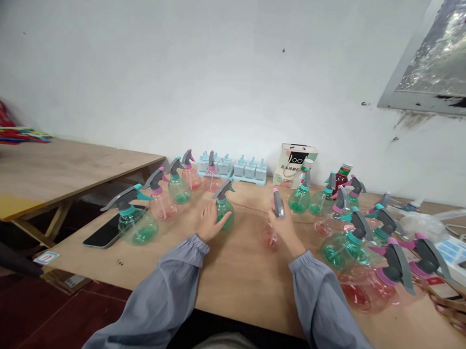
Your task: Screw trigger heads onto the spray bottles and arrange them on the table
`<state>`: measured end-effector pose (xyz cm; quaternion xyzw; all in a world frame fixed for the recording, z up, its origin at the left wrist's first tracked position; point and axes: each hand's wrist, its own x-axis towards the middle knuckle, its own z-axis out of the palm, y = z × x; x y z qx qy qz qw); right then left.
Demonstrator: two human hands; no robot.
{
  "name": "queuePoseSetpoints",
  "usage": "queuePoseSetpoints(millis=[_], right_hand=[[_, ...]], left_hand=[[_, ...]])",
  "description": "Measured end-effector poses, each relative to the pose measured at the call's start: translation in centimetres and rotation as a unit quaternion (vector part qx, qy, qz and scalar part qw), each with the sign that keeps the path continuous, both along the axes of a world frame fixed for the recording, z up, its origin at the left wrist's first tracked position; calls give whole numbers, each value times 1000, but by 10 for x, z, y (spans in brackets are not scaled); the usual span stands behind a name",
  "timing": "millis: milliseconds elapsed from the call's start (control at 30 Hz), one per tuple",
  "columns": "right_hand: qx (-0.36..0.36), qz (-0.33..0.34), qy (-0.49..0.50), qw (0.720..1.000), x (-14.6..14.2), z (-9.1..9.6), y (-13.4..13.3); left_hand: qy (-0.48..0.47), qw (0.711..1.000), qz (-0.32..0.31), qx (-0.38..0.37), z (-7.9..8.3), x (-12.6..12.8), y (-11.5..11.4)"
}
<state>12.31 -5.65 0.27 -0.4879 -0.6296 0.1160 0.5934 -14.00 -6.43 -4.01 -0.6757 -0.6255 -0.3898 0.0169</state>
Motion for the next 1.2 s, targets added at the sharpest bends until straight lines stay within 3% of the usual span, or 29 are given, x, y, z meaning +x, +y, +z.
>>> queuePoseSetpoints(millis=[100, 267, 433, 567, 667, 767, 867, 967, 1067, 1200], right_hand=[[-13, -58, 30, 998, 35, 6, 1], [78, -165, 33, 983, 79, 10, 11], [194, -184, 14, 963, 95, 2, 27], [300, -249, 0, 921, 87, -2, 3], [296, -173, -28, 939, 56, -2, -29], [223, -76, -88, 968, 6, -2, -44], [99, 21, -81, 992, -39, -6, -37], [19, 73, -24, 997, -63, -13, -23], [7, 84, 20, 996, -69, -21, -18], [22, 113, 40, 993, -65, -27, -21]], left_hand=[[-9, 1000, -8, 0, -1, -1, 0], [-18, 1000, -9, 13, -3, -1, 1], [-20, 1000, -10, 17, -3, -2, 1], [-19, 1000, -7, 5, -2, -1, 0], [-4, 1000, -15, -4, -3, 10, -6], [19, 999, -33, 14, -10, 34, -19], [51, 994, -70, 68, -18, 55, -37], [71, 983, -130, 105, -20, 58, -45], [23, 986, -122, 112, -4, 41, -29], [-66, 995, 19, 72, 43, 0, 33]])
